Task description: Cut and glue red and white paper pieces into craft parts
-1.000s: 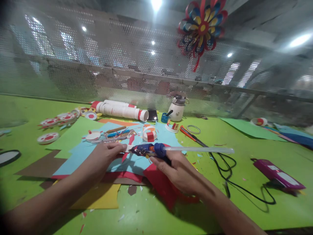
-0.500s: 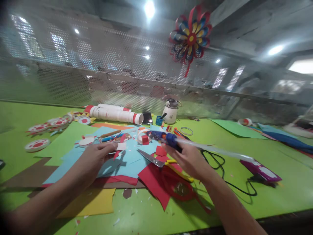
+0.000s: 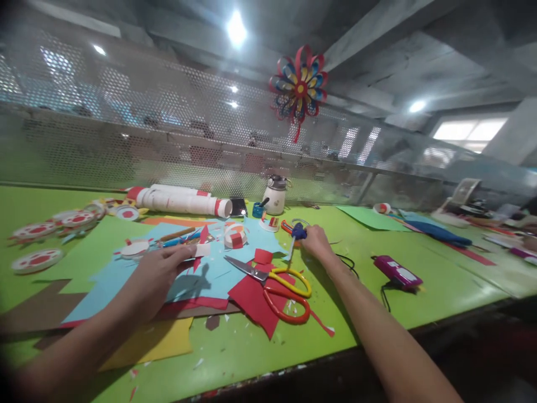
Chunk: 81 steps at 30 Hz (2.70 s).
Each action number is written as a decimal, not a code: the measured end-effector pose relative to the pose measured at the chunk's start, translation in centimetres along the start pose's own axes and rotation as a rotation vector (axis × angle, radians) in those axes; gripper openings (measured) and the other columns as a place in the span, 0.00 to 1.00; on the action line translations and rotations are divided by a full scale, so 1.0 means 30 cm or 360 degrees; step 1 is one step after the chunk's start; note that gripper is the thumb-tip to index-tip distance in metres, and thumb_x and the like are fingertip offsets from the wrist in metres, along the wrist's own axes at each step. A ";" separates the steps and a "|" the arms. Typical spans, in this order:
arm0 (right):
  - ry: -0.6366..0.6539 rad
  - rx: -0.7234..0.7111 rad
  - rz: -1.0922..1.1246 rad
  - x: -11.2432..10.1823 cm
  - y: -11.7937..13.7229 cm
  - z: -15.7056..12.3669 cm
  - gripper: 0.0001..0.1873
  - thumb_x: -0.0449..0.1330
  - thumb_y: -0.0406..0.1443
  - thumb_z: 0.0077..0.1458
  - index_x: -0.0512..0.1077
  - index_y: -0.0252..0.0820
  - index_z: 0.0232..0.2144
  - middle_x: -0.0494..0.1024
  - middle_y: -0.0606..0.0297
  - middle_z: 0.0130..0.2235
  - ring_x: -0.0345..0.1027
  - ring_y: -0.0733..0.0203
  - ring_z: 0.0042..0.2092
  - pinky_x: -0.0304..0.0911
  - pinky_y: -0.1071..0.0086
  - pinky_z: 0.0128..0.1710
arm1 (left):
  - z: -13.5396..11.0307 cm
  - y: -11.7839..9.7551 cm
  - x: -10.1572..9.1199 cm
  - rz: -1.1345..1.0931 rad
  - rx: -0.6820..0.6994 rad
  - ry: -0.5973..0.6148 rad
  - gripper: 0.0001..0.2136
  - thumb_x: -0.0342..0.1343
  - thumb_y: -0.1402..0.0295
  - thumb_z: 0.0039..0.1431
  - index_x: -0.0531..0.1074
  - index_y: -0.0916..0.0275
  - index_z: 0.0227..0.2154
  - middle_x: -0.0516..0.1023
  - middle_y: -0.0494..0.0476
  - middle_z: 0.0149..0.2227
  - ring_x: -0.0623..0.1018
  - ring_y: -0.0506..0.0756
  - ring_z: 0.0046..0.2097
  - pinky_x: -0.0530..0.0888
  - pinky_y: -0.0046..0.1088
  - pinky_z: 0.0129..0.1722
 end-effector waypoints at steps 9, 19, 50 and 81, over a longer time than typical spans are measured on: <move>-0.0042 -0.0262 0.0545 -0.133 0.178 -0.114 0.10 0.58 0.36 0.61 0.74 0.36 0.42 0.76 0.54 0.46 0.70 0.54 0.47 0.66 0.57 0.49 | -0.041 -0.048 0.024 -0.0040 0.0037 0.0089 0.13 0.58 0.60 0.54 0.79 0.64 0.28 0.80 0.57 0.30 0.75 0.55 0.34 0.71 0.31 0.39; 0.0455 -0.0815 0.1644 -0.116 0.517 -0.278 0.12 0.59 0.40 0.55 0.75 0.34 0.33 0.78 0.59 0.32 0.70 0.63 0.32 0.67 0.65 0.36 | -0.035 -0.031 0.049 -0.0253 0.0102 0.0371 0.12 0.60 0.60 0.54 0.80 0.63 0.33 0.80 0.58 0.34 0.76 0.57 0.39 0.72 0.33 0.44; 0.1149 -0.0979 0.2378 -0.133 0.460 -0.356 0.04 0.70 0.31 0.46 0.78 0.37 0.27 0.74 0.69 0.26 0.64 0.69 0.28 0.60 0.73 0.30 | -0.102 -0.041 0.076 -0.0662 -0.0436 0.0993 0.09 0.61 0.66 0.55 0.80 0.67 0.34 0.80 0.63 0.35 0.78 0.58 0.38 0.75 0.38 0.41; 0.0963 -0.0623 0.2055 -0.043 0.514 -0.380 0.10 0.70 0.39 0.43 0.76 0.38 0.27 0.75 0.65 0.31 0.67 0.62 0.34 0.63 0.63 0.41 | -0.123 -0.038 0.111 -0.0319 -0.0517 0.0590 0.12 0.61 0.58 0.51 0.74 0.64 0.27 0.78 0.56 0.24 0.78 0.56 0.22 0.76 0.33 0.25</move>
Point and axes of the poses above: each hand's wrist, its own z-axis towards the middle knuckle, its own x-axis out of the palm, y = z × x, the point moved 3 cm from there along z, towards the middle knuckle
